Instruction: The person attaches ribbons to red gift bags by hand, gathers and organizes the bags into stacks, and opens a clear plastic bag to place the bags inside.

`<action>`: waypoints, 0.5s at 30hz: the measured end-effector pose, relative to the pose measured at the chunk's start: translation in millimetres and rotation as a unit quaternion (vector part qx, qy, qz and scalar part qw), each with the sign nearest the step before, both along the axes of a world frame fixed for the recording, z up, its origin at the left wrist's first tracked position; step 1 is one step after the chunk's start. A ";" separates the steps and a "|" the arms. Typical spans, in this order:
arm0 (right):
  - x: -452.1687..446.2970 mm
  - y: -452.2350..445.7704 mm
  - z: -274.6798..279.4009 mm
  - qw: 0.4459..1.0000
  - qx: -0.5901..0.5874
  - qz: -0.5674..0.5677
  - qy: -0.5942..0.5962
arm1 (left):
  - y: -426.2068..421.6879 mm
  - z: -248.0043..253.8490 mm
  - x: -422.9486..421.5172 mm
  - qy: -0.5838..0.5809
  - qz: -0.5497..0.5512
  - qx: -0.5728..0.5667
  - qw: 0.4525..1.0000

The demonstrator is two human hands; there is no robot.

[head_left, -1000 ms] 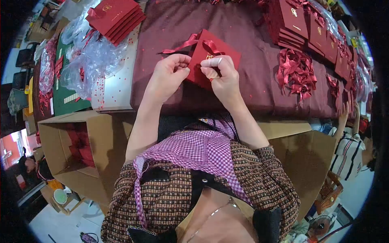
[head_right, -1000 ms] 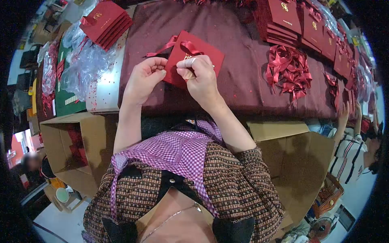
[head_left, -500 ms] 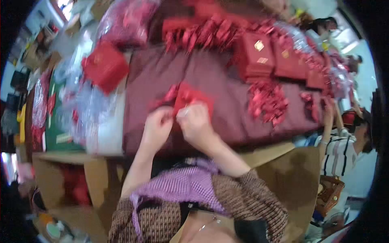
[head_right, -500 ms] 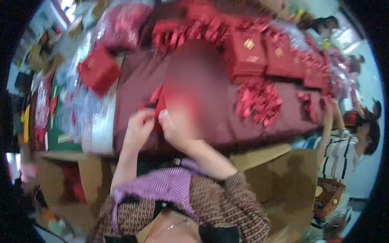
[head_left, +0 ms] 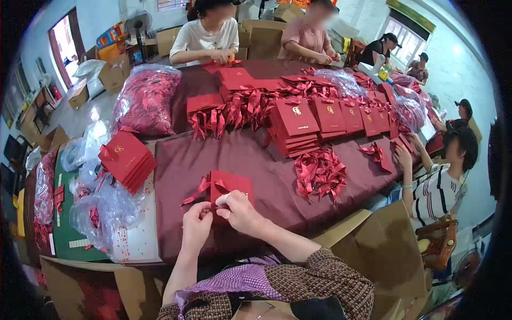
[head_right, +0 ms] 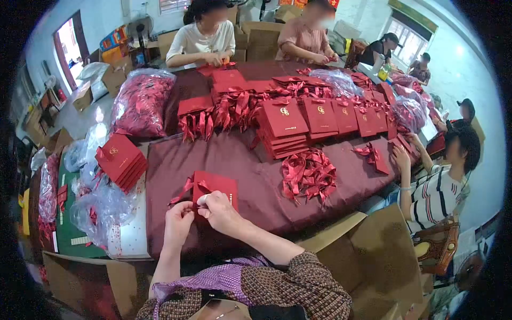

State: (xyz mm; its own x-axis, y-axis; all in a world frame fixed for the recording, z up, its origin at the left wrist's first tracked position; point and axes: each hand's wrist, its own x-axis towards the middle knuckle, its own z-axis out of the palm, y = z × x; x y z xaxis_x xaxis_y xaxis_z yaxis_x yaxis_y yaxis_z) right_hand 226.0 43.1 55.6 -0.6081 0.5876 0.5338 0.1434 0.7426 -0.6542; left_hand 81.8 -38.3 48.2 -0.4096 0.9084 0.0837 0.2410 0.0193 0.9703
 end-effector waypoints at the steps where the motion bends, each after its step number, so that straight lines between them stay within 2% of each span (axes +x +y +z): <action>1: 2.2 1.7 2.1 1.000 -0.014 0.017 -0.013 | -0.7 -3.1 -1.2 -0.020 0.013 -0.017 1.000; 5: 4.3 2.5 3.1 0.996 0.074 -0.013 -0.044 | -1.5 -5.1 0.3 -0.018 0.010 0.006 1.000; 8: 1.0 -1.0 -1.6 0.993 0.106 -0.031 -0.032 | -4.1 6.8 2.2 -0.015 -0.032 -0.012 0.999; 13: 1.7 -2.8 0.3 0.993 0.112 -0.034 -0.003 | -6.0 11.8 -11.5 0.035 -0.089 0.022 0.995; 15: 0.3 -2.6 0.4 0.994 0.108 -0.018 0.029 | -5.8 12.9 -15.5 0.058 -0.095 0.071 0.991</action>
State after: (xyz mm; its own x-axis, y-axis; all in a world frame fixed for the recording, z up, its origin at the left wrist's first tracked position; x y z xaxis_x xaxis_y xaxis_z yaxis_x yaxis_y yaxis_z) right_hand 226.3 40.5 56.0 -0.5534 0.4763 0.6833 0.1398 0.8618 -0.4876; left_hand 66.3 -44.1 61.1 -0.2118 0.9439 0.2532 0.3371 -0.1726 0.9255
